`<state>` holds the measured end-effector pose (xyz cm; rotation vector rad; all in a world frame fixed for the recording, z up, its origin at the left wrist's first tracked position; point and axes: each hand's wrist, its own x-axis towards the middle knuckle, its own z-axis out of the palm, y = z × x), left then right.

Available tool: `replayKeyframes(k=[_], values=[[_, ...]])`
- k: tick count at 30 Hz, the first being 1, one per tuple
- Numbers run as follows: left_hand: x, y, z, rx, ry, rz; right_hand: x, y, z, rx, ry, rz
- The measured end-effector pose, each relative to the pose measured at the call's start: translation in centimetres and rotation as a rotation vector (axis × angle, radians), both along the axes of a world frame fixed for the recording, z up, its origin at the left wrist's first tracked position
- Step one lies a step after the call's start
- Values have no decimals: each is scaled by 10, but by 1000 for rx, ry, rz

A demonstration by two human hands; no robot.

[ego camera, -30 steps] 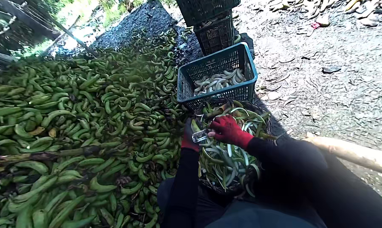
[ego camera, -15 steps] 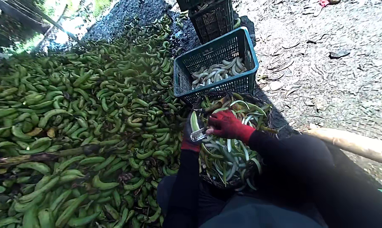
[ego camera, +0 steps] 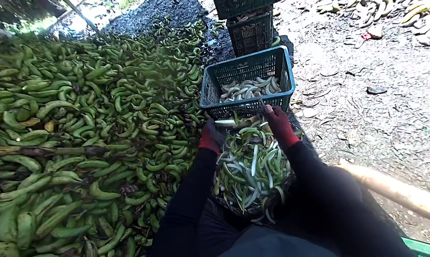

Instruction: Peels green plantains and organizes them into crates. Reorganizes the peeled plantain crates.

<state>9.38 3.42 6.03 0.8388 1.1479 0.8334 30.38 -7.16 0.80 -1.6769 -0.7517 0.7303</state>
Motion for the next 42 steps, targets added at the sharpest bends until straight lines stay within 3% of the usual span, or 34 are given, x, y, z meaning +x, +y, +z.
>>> replayKeyframes(k=[3,5,8,10,13,16,18,20,25,29,33,37,39,42], values=[[28,10,99,313,-24,6,-2,-13,-16,50,91,-41],[19,7,136,494,-59,-60,-2,-23,-19,-11,11,-16],[-37,1,158,599,-214,-72,1,-22,-21,-14,141,-9],[-101,-3,150,743,-122,-91,1,-24,-26,31,276,-29],[-204,-22,106,717,222,101,-2,-33,-32,44,371,-67],[-310,-62,11,450,612,299,-10,-41,-37,24,362,12],[-365,-109,-55,204,837,298,-21,-42,-39,35,391,72],[-402,-158,-122,-15,926,241,-34,-43,-44,33,400,114],[-406,-249,-240,-304,1083,-126,-53,-46,-52,-49,403,189],[-373,-273,-315,-156,1067,-563,-69,-54,-43,-110,319,194],[-356,-268,-327,-320,873,-346,-81,-69,-40,-172,315,239],[-357,-257,-335,-183,1004,-552,-94,-92,-39,-257,341,161],[-365,-239,-305,-187,1057,-504,-103,-104,-36,-275,372,136],[-392,-189,-241,-244,917,-82,-108,-112,-45,-368,301,137]])
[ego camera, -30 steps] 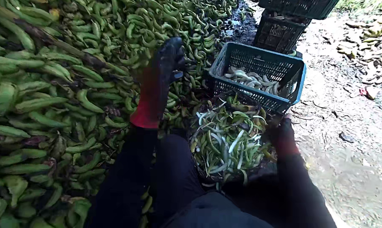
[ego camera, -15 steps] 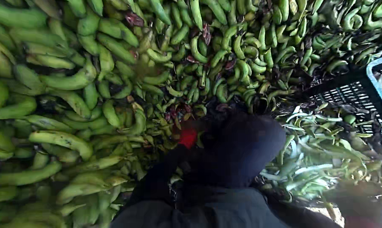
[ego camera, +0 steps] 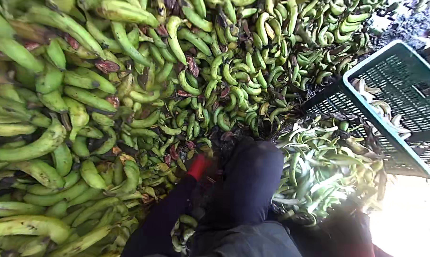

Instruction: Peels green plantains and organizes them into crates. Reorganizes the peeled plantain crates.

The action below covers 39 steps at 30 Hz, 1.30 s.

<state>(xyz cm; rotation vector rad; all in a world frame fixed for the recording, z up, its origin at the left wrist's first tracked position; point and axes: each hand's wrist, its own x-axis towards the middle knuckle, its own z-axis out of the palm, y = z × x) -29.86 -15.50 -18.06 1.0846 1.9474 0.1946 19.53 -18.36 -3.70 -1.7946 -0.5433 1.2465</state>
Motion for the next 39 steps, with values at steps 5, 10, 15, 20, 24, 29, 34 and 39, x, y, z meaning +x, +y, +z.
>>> replayKeyframes(k=[5,10,15,20,24,29,34,39], values=[[7,72,134,505,-615,346,-20,23,8,69,-153,235],[117,150,256,690,-1509,300,-40,56,39,444,-110,526],[257,146,286,657,-1230,200,-46,73,62,531,-227,497],[325,106,255,817,-533,-165,-33,58,51,533,-210,404],[336,79,243,673,-800,-89,-34,28,3,283,-148,401],[325,104,228,407,-1193,-97,-26,4,-24,303,-125,263],[320,104,192,122,-1041,-157,10,25,34,366,-743,677],[333,94,193,107,-955,-93,7,45,37,267,-835,617]])
